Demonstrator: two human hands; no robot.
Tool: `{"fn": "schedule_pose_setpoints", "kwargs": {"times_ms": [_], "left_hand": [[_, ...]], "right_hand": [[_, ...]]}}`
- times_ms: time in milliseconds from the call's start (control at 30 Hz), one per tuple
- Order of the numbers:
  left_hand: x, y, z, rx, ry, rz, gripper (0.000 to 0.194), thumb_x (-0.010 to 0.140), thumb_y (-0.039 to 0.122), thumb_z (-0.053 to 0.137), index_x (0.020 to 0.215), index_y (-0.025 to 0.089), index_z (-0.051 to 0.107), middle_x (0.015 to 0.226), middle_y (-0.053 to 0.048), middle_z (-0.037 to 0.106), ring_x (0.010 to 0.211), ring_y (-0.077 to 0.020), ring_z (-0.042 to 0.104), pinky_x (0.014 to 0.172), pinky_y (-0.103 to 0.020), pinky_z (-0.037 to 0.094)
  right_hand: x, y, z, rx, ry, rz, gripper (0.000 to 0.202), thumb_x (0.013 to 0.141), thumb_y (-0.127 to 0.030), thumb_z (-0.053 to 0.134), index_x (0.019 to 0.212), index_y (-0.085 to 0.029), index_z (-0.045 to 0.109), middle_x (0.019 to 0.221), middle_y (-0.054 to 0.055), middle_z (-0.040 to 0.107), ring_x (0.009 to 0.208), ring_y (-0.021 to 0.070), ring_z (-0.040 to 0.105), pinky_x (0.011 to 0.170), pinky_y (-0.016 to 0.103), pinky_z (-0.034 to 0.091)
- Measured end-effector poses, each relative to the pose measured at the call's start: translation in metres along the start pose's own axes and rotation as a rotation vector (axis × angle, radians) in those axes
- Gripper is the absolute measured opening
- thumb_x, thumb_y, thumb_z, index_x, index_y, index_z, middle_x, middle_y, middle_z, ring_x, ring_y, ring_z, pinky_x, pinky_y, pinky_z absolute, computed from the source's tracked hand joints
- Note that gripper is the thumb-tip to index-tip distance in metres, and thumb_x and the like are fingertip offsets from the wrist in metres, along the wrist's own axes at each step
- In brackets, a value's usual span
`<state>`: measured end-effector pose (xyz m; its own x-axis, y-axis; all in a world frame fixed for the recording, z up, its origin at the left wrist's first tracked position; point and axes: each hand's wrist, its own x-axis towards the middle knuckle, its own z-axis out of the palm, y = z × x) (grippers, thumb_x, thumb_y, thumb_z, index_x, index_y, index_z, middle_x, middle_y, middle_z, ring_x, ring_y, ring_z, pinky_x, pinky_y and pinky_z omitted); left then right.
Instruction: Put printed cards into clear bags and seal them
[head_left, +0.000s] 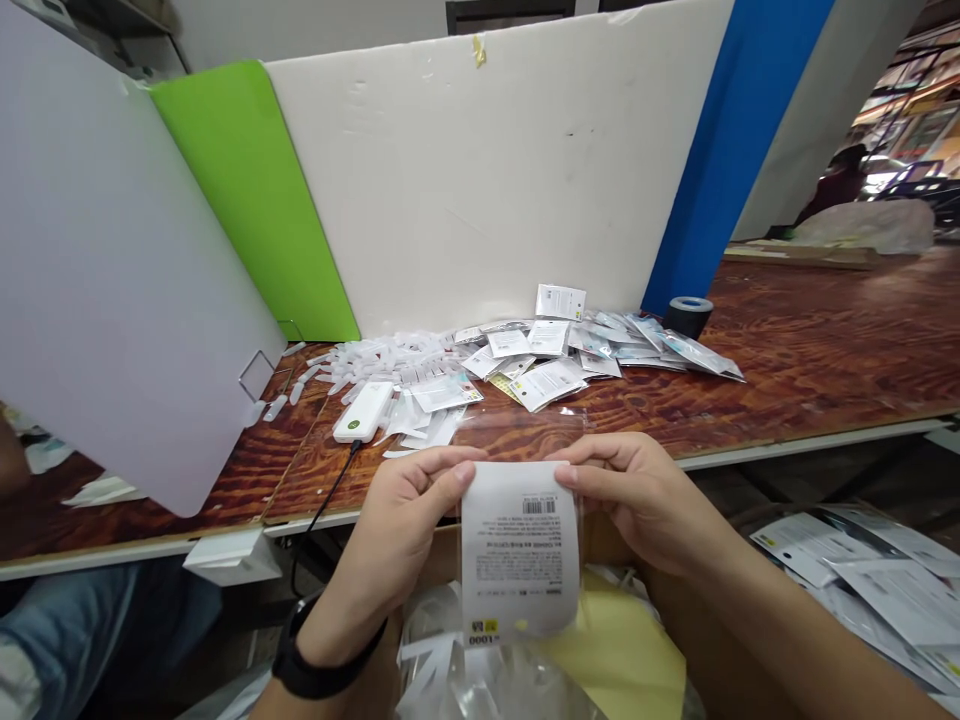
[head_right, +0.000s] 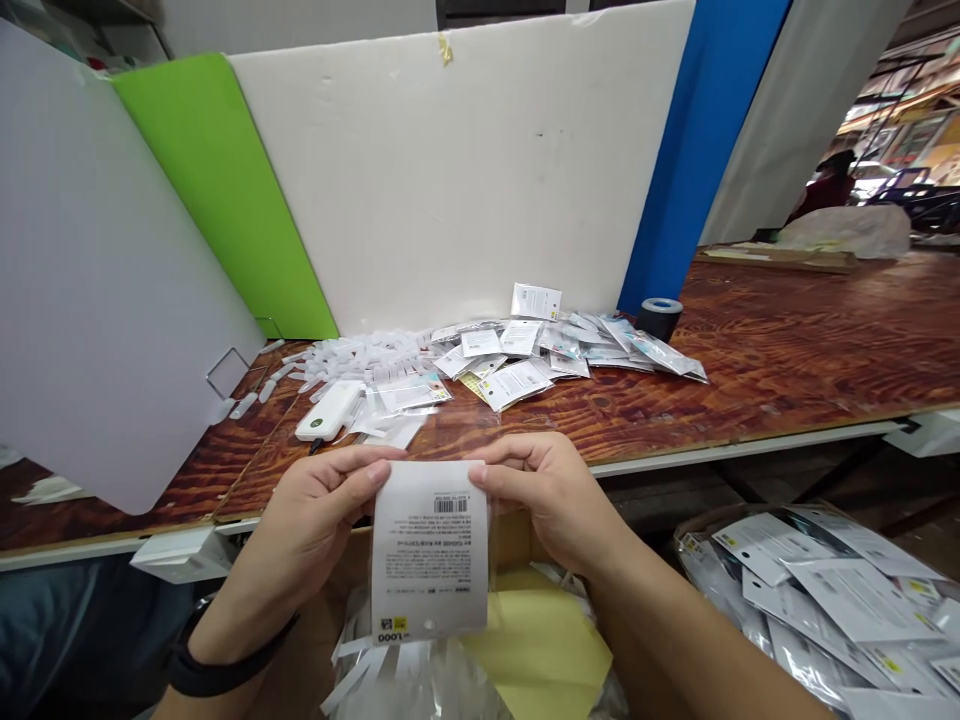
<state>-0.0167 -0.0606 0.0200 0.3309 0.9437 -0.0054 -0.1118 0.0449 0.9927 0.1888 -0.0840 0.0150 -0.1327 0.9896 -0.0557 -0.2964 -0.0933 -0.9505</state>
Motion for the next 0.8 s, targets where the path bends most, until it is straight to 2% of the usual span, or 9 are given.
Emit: {"fn": "schedule_pose_setpoints", "kwargs": {"times_ms": [100,267,367,467,533,700,800], "left_hand": [[-0.002,-0.001,-0.009,0.052,-0.052,0.015,0.021,0.080,0.031,0.065,0.092,0.014,0.069,0.082,-0.006,0.073,0.074,-0.0154,0.066,0.069,-0.023,0.053],[-0.001,0.001,-0.018,-0.056,0.079,0.014,0.015,0.081,0.030,0.063,0.080,0.015,0.062,0.077,-0.007,0.074,0.071,-0.0209,0.070,0.068,-0.030,0.057],[0.003,0.000,-0.015,-0.148,-0.005,-0.063,0.023,0.078,0.036,0.066,0.083,0.014,0.065,0.082,-0.010,0.074,0.076,-0.0226,0.070,0.068,-0.032,0.057],[0.007,-0.002,-0.011,-0.082,-0.086,-0.076,0.027,0.073,0.036,0.072,0.091,0.016,0.069,0.085,-0.007,0.073,0.076,-0.0179,0.068,0.068,-0.025,0.055],[0.007,-0.005,-0.010,-0.010,-0.116,-0.059,0.020,0.073,0.030,0.073,0.087,0.016,0.071,0.080,-0.004,0.073,0.071,-0.0142,0.066,0.066,-0.021,0.053],[0.005,-0.007,-0.016,0.021,-0.090,0.005,0.013,0.077,0.029,0.068,0.081,0.017,0.073,0.072,-0.001,0.070,0.066,-0.0113,0.062,0.061,-0.018,0.049],[0.002,-0.007,-0.021,0.018,-0.069,0.007,0.013,0.077,0.027,0.067,0.079,0.016,0.072,0.072,-0.002,0.070,0.066,-0.0115,0.061,0.062,-0.019,0.049]], "right_hand": [[0.000,-0.004,-0.005,0.045,-0.021,0.081,0.018,0.057,-0.027,0.083,0.063,-0.014,0.073,0.059,0.004,0.069,0.054,0.0124,0.062,0.052,0.021,0.048],[0.002,-0.008,-0.017,0.098,0.007,0.041,0.018,0.060,-0.029,0.082,0.060,-0.016,0.070,0.058,0.002,0.068,0.052,0.0120,0.061,0.051,0.022,0.048],[0.004,-0.006,-0.015,0.017,0.002,0.017,0.020,0.060,-0.030,0.083,0.059,-0.015,0.070,0.056,0.002,0.066,0.050,0.0094,0.057,0.049,0.019,0.043],[0.004,-0.002,-0.009,-0.051,-0.020,0.030,0.022,0.059,-0.031,0.083,0.059,-0.014,0.069,0.055,0.002,0.066,0.050,0.0084,0.055,0.049,0.018,0.041],[0.005,0.000,-0.007,-0.081,-0.015,0.038,0.022,0.060,-0.031,0.082,0.059,-0.013,0.069,0.055,0.002,0.066,0.050,0.0080,0.055,0.049,0.018,0.041],[0.006,0.001,-0.005,-0.014,-0.084,0.156,0.022,0.061,-0.031,0.082,0.063,-0.013,0.069,0.064,0.005,0.070,0.059,0.0138,0.064,0.058,0.024,0.051],[0.008,0.002,-0.002,0.013,-0.118,0.191,0.021,0.064,-0.031,0.080,0.068,-0.012,0.070,0.066,0.004,0.070,0.061,0.0128,0.064,0.062,0.025,0.053]]}}
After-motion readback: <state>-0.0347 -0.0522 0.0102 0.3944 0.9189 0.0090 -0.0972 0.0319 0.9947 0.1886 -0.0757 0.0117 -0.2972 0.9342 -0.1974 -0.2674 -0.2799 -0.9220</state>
